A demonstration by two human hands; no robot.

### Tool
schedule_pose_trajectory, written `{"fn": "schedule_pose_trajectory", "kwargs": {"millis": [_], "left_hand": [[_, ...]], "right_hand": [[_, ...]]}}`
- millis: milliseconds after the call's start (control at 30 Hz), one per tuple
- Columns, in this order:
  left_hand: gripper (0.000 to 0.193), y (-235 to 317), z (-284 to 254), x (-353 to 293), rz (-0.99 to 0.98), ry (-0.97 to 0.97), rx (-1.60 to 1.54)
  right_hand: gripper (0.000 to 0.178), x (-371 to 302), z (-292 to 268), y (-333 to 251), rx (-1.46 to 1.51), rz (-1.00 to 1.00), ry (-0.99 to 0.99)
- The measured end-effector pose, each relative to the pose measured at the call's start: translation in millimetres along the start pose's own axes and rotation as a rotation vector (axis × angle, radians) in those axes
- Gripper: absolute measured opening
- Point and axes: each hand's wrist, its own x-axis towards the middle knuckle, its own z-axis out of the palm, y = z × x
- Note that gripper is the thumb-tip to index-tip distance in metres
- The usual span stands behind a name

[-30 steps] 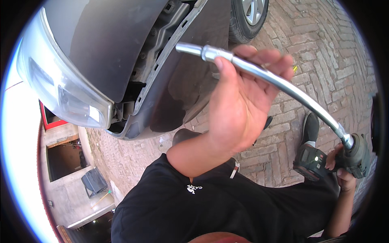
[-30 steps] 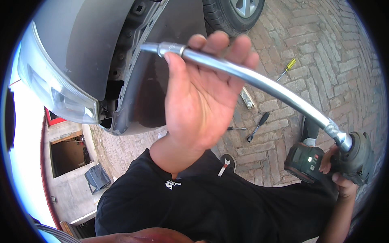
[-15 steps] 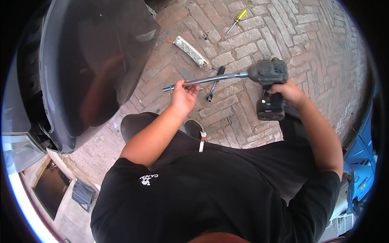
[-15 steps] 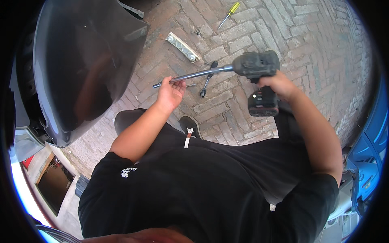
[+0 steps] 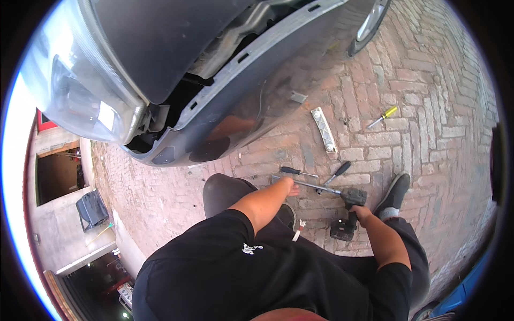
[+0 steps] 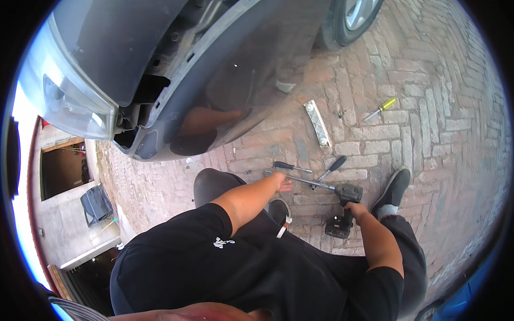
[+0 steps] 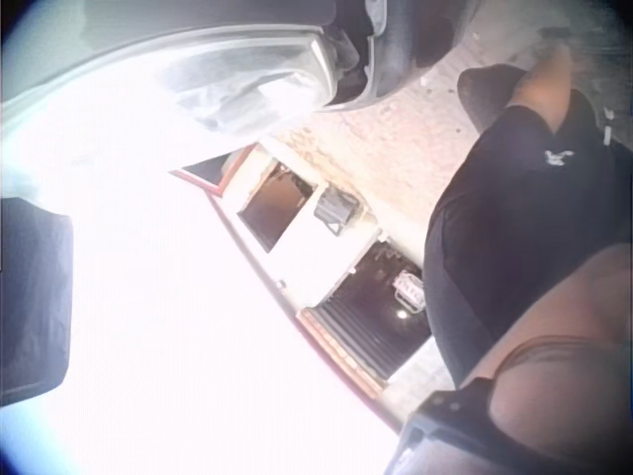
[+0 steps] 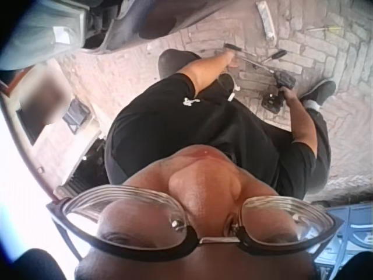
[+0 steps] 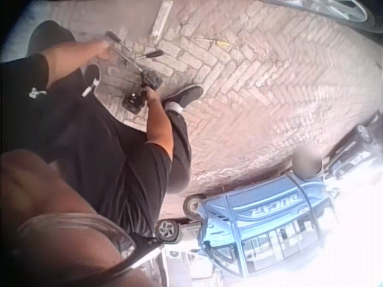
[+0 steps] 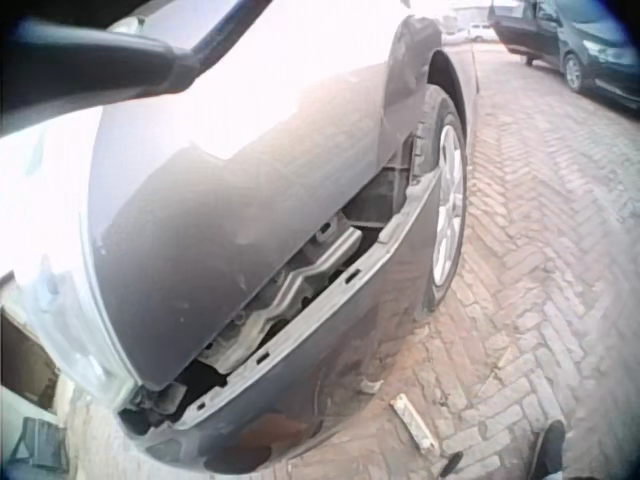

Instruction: The person removes the front bumper trim and then detaches the headlight assembly from a silver car. They use a yellow screwdriver and a power drill to remove fasteners, then pull the headlight out of its housing.

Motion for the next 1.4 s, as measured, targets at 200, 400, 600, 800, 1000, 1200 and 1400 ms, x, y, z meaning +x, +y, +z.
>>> {"fn": "schedule_pose_trajectory", "kwargs": {"millis": [200, 400, 600, 800, 1000, 1200, 1400], "left_hand": [[0.047, 14, 9, -137, 0.577, -0.147, 1.116], [0.034, 26, 3, -296, 0.935, -0.386, 0.904], [0.018, 36, -68, -450, 2.281, -0.091, 0.510], [0.071, 64, -155, -571, 2.729, 1.261, 0.446], [0.131, 100, -147, -607, 2.446, 1.787, 0.851], [0.116, 110, -138, -608, 2.424, 1.864, 0.808], [0.116, 115, -139, -604, 2.477, 1.795, 0.723]], "right_hand": [[0.028, -49, -3, -101, -1.262, -0.360, 0.265], [0.028, -54, 42, -165, -1.304, -0.955, 0.471], [0.020, -24, 66, -175, -1.431, -0.993, 0.499], [0.029, -29, 66, -162, -1.326, -0.983, 0.521], [0.031, -49, 65, -175, -1.269, -0.864, 0.526], [0.032, -47, 70, -193, -1.263, -0.851, 0.581], [0.031, -34, 70, -181, -1.337, -0.817, 0.527]]}}
